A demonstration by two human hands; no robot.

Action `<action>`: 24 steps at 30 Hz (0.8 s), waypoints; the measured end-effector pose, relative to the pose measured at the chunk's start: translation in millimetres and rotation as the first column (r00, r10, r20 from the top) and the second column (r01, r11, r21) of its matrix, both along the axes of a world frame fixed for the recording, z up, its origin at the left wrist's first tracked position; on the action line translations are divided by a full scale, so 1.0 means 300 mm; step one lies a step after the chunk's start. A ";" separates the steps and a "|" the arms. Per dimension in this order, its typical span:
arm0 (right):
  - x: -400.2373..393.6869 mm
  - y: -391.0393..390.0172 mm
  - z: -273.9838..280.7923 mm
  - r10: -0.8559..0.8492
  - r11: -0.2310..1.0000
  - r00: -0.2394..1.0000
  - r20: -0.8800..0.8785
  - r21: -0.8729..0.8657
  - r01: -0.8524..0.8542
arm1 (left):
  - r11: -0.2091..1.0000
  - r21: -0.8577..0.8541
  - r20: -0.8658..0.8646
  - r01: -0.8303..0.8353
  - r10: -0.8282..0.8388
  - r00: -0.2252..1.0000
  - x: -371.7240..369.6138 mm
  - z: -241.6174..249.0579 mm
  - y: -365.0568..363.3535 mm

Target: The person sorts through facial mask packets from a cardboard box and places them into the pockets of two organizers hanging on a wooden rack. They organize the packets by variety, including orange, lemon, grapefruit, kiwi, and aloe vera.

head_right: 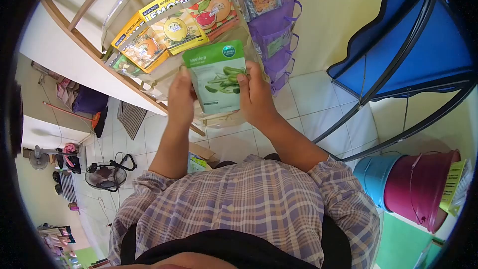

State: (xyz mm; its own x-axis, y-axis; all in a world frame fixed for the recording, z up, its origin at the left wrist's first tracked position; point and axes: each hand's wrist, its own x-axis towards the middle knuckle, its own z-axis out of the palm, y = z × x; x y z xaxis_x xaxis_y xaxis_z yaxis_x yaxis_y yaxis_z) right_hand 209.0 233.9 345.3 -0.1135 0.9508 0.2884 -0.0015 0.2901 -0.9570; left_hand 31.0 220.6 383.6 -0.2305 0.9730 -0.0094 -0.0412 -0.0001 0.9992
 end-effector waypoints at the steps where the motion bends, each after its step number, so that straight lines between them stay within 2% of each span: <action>1: -0.047 -0.002 -0.005 -0.014 1.000 1.000 -0.004 -0.013 0.013 | 1.000 0.004 0.000 -0.005 0.005 1.000 0.019 -0.013 -0.004; 2: -0.095 -0.004 -0.013 -0.027 0.999 1.000 -0.008 -0.026 0.027 | 0.997 0.058 -0.108 -0.057 0.063 0.992 -0.039 -0.040 -0.021; 3: -0.104 0.001 -0.006 -0.038 0.999 0.999 -0.038 -0.023 0.037 | 0.979 0.186 -0.236 -0.087 0.131 0.963 -0.021 -0.039 -0.025; 5: -0.095 0.020 0.000 -0.038 0.999 0.998 -0.059 -0.011 0.037 | 0.976 0.186 -0.217 -0.112 0.152 0.964 0.005 -0.031 -0.040; 6: -0.088 0.031 -0.015 -0.049 0.999 0.996 -0.076 -0.018 0.048 | 0.971 0.223 0.003 -0.089 0.091 0.996 0.017 -0.044 -0.043; 7: -0.086 0.036 -0.012 -0.062 0.998 0.994 -0.092 -0.026 0.060 | 0.962 0.265 0.220 -0.072 0.012 0.975 0.028 -0.043 -0.048; 8: -0.086 0.034 -0.008 -0.056 0.998 0.994 -0.090 -0.018 0.054 | 0.959 0.272 0.223 -0.078 0.016 0.975 0.036 -0.039 -0.056; 10: -0.128 0.003 -0.008 0.016 0.987 0.971 -0.238 -0.149 -0.053 | 0.988 0.154 0.434 -0.015 -0.054 0.899 0.001 -0.040 -0.077; 11: -0.136 -0.005 -0.009 0.022 0.988 0.971 -0.238 -0.143 -0.057 | 0.987 0.160 0.434 -0.020 -0.053 0.900 -0.020 -0.097 -0.073; 12: -0.123 -0.015 -0.012 0.041 0.986 0.956 -0.290 -0.142 -0.085 | 0.986 0.143 0.273 -0.089 0.047 0.961 -0.035 -0.208 -0.066; 14: -0.135 -0.038 -0.026 0.059 0.984 0.938 -0.341 -0.138 -0.112 | 0.978 0.137 0.102 -0.160 0.146 0.984 -0.048 -0.169 -0.072; 17: -0.151 -0.046 -0.053 0.026 0.991 0.959 -0.282 -0.118 -0.061 | 0.973 0.156 0.155 -0.171 0.147 0.977 -0.062 -0.048 -0.089; 19: -0.153 -0.038 -0.065 0.141 0.962 0.952 -0.270 -0.188 -0.196 | 0.977 0.189 0.123 -0.102 0.079 0.989 -0.074 -0.037 -0.101; 20: -0.127 -0.035 -0.029 0.152 0.838 0.905 -0.398 -0.434 -0.332 | 0.975 0.199 -0.005 -0.097 0.100 0.995 -0.090 -0.079 -0.108; 21: -0.137 -0.030 -0.027 0.151 0.841 0.903 -0.402 -0.427 -0.331 | 0.974 0.205 -0.009 -0.093 0.096 0.995 -0.093 -0.120 -0.120; 23: -0.172 -0.026 -0.029 0.020 0.933 0.882 -0.471 -0.309 -0.186 | 0.944 0.325 -0.086 -0.062 0.094 0.992 -0.066 -0.143 -0.140; 24: -0.178 -0.029 -0.026 0.020 0.933 0.882 -0.471 -0.308 -0.186 | 0.933 0.354 -0.025 -0.054 0.068 0.997 -0.050 -0.152 -0.145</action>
